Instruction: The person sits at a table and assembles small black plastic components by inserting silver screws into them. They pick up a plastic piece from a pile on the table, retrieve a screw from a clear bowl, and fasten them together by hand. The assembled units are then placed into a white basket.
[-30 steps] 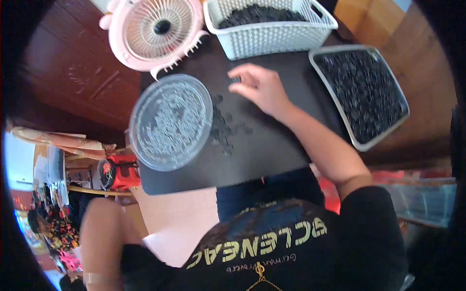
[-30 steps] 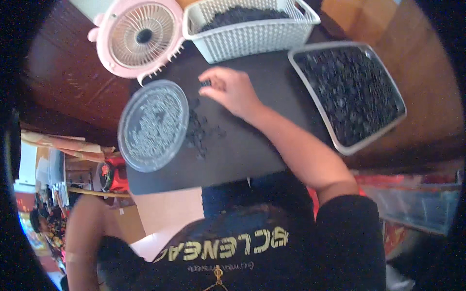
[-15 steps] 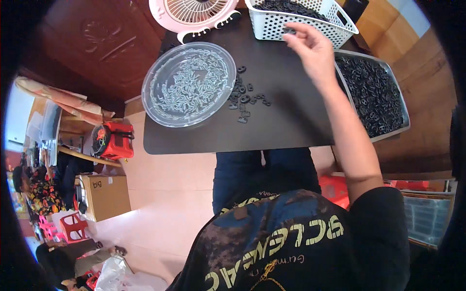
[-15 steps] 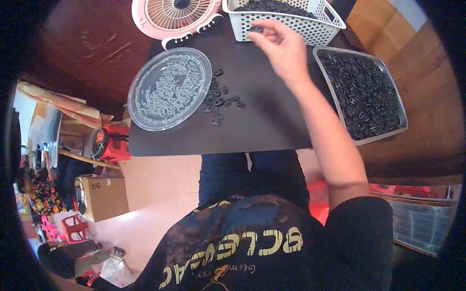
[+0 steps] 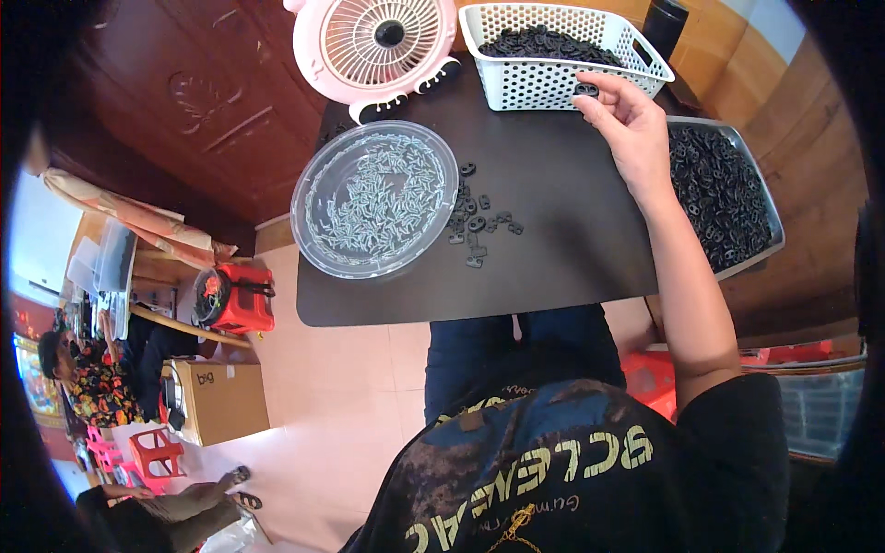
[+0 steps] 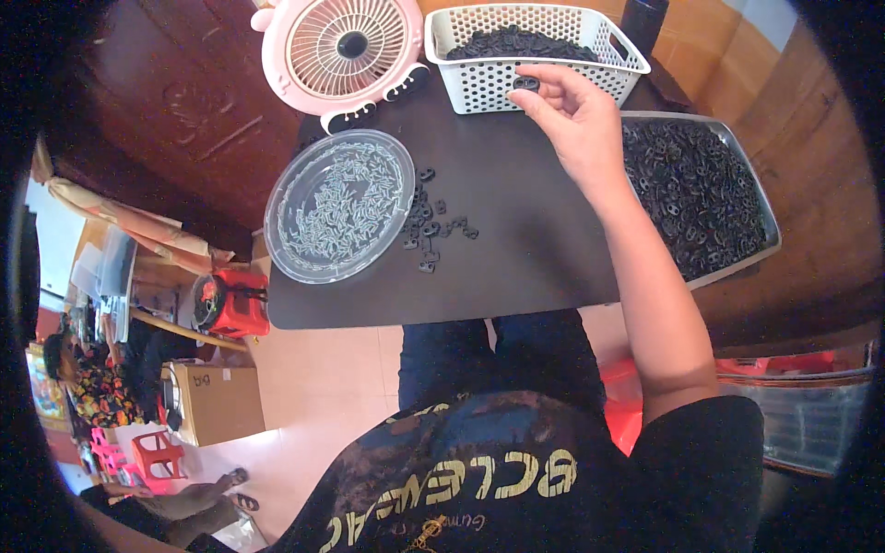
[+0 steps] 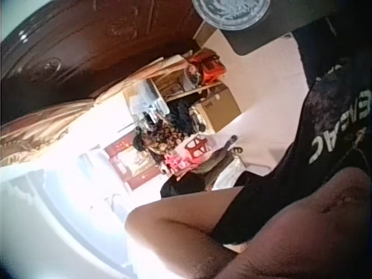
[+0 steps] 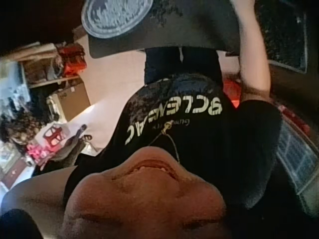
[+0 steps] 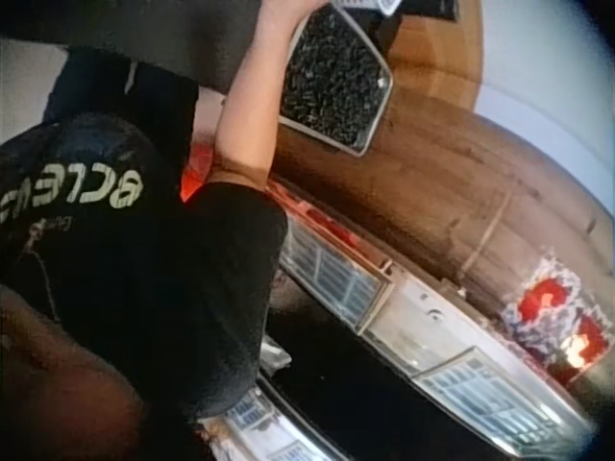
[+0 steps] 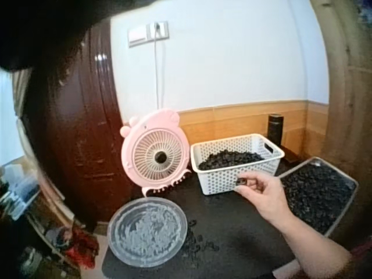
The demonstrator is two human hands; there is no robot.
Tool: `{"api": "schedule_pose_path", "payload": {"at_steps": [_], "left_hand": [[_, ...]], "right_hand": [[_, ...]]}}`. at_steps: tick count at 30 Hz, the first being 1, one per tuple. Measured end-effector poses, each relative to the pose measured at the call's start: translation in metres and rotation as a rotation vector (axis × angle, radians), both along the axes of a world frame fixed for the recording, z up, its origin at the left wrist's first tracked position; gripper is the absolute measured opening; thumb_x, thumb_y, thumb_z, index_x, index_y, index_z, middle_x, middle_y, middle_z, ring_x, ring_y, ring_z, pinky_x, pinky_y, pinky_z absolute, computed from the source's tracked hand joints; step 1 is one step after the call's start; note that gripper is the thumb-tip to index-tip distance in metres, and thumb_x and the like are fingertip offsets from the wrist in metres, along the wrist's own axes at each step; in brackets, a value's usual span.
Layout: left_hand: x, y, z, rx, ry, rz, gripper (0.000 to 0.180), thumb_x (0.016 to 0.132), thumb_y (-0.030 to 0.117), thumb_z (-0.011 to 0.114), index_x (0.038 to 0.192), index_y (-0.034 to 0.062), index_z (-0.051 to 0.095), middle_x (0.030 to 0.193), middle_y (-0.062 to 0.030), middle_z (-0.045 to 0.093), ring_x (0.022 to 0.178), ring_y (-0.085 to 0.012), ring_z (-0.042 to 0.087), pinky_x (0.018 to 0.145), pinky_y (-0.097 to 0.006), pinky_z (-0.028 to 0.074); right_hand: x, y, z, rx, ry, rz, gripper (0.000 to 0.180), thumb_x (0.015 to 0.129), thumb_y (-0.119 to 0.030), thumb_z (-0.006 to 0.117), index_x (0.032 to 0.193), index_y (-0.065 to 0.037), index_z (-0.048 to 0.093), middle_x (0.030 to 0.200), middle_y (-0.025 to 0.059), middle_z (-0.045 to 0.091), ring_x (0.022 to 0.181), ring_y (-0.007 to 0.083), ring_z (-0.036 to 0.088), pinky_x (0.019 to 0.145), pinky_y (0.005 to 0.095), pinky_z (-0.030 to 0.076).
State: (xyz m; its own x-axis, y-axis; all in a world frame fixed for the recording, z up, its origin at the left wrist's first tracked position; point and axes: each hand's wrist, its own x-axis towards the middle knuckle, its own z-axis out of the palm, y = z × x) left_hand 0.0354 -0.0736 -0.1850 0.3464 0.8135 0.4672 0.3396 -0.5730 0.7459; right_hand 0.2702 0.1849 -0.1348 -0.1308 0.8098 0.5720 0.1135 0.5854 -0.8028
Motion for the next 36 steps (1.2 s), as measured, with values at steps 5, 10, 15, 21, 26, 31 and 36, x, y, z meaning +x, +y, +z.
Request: {"api": "schedule_pose_path", "payload": {"at_steps": [5,10,15,21,26,31,36], "left_hand": [[-0.003,0.001,-0.003,-0.019,-0.019,-0.002,0.018,0.079,0.012,0.057,0.094,0.0022,0.054,0.092,-0.0096,0.058,0.08,-0.0168,0.057,0.073,-0.027,0.046],[-0.003,0.002,-0.004,-0.026,-0.025,-0.012,0.019,0.079,0.013,0.057,0.095,0.0021,0.054,0.092,-0.0099,0.058,0.081,-0.0172,0.057,0.073,-0.027,0.046],[-0.005,0.001,-0.003,-0.037,-0.032,-0.014,0.021,0.08,0.015,0.057,0.096,0.002,0.054,0.093,-0.0102,0.058,0.082,-0.0176,0.057,0.073,-0.027,0.046],[-0.004,0.002,-0.007,-0.057,-0.04,-0.028,0.022,0.08,0.016,0.056,0.097,0.0019,0.054,0.093,-0.0106,0.058,0.082,-0.0181,0.057,0.074,-0.028,0.046],[-0.005,0.005,-0.007,-0.072,-0.046,-0.026,0.023,0.08,0.017,0.056,0.098,0.0018,0.054,0.094,-0.011,0.058,0.083,-0.0185,0.057,0.074,-0.028,0.046],[-0.006,0.007,-0.007,-0.088,-0.049,-0.036,0.025,0.081,0.018,0.055,0.099,0.0016,0.054,0.094,-0.0113,0.058,0.084,-0.0189,0.057,0.075,-0.028,0.046],[-0.008,0.01,-0.006,-0.099,-0.044,-0.034,0.026,0.081,0.019,0.055,0.1,0.0015,0.054,0.095,-0.0116,0.059,0.084,-0.0193,0.056,0.075,-0.029,0.046]], "right_hand": [[-0.004,-0.001,-0.005,-0.048,0.06,0.023,0.022,0.075,-0.009,0.066,0.096,-0.002,0.062,0.069,-0.0064,0.047,0.061,0.0007,0.044,0.056,0.0153,0.037],[-0.008,-0.002,-0.016,-0.114,0.043,0.042,0.022,0.075,-0.009,0.067,0.096,-0.003,0.062,0.069,-0.0059,0.049,0.062,0.0008,0.046,0.055,0.0151,0.038],[-0.019,-0.01,-0.039,-0.191,-0.074,0.032,0.024,0.073,-0.01,0.069,0.095,-0.003,0.063,0.07,-0.0034,0.053,0.061,0.0023,0.049,0.058,0.0172,0.042],[-0.024,-0.005,-0.075,-0.244,-0.086,0.005,0.023,0.073,-0.009,0.068,0.095,-0.005,0.062,0.066,-0.0042,0.052,0.057,0.0012,0.047,0.054,0.0165,0.041],[-0.026,-0.007,-0.082,-0.242,-0.111,-0.011,0.023,0.073,-0.01,0.068,0.095,-0.004,0.062,0.067,-0.002,0.054,0.057,0.0024,0.05,0.054,0.0178,0.042],[-0.025,-0.01,-0.081,-0.239,-0.162,-0.031,0.023,0.072,-0.011,0.069,0.094,-0.006,0.062,0.068,0.0003,0.057,0.058,0.0046,0.053,0.055,0.0196,0.044],[-0.026,-0.008,-0.083,-0.227,-0.161,-0.037,0.023,0.072,-0.012,0.069,0.093,-0.007,0.062,0.069,0.0013,0.058,0.058,0.006,0.054,0.055,0.0207,0.046]]}}
